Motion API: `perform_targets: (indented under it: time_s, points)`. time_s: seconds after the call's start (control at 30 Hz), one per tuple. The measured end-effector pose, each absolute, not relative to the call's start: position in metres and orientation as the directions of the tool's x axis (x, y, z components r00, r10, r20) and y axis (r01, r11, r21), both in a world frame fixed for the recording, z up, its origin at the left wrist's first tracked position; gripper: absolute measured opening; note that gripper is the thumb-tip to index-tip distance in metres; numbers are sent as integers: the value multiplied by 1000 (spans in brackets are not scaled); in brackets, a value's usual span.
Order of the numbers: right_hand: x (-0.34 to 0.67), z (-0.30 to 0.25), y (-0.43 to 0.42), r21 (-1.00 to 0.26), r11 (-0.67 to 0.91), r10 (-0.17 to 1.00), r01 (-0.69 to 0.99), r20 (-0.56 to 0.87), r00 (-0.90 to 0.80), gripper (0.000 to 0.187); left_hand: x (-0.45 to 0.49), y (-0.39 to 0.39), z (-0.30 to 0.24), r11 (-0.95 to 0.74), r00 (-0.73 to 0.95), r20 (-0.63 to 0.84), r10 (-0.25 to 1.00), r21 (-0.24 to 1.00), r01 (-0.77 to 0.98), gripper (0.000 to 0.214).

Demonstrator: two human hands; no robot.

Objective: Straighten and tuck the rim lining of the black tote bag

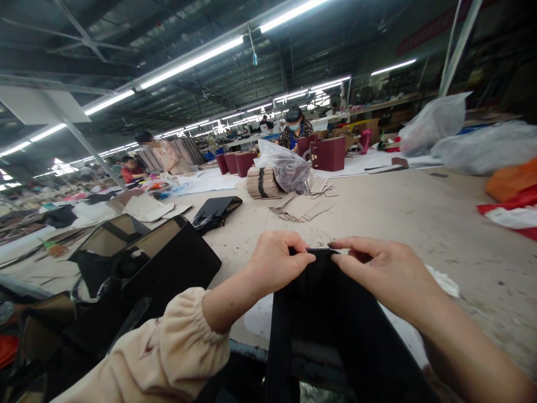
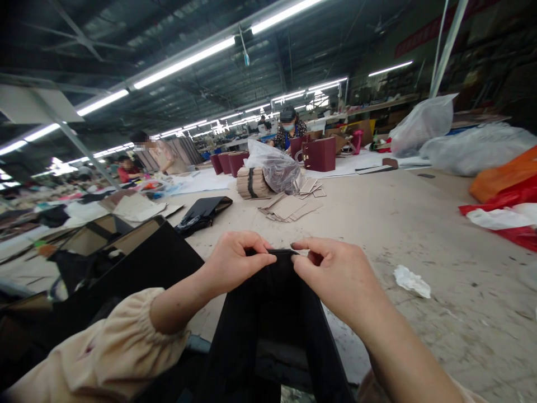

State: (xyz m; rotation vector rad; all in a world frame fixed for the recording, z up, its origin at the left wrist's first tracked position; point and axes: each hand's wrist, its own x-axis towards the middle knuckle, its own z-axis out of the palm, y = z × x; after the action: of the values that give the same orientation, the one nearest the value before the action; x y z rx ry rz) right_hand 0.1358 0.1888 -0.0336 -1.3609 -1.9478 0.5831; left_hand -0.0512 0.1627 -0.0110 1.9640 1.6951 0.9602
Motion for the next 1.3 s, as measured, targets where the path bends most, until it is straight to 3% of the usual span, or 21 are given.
perform_targets:
  time_s: [0.23, 0.4, 0.63, 0.77, 1.3]
  points:
    - [137, -32, 191, -681, 411, 911, 607, 274, -309, 20, -51, 164, -12, -199, 30, 263, 964, 649, 735, 13]
    - [142, -30, 193, -692, 442, 881, 570, 216, -421, 28, -49, 163, -13, -162, 5, 229, 973, 675, 720, 9]
    - [140, -28, 189, -640, 456, 885, 618, 254, -391, 15, -46, 162, -12, -171, 28, 218, 975, 671, 722, 8]
    - [139, -27, 189, -559, 488, 873, 671, 292, -392, 17, -48, 163, -13, -181, 36, 225, 974, 663, 726, 9]
    - [137, -28, 195, -510, 533, 846, 675, 323, -424, 21, -47, 165, -16, -128, 13, 160, 987, 735, 666, 7]
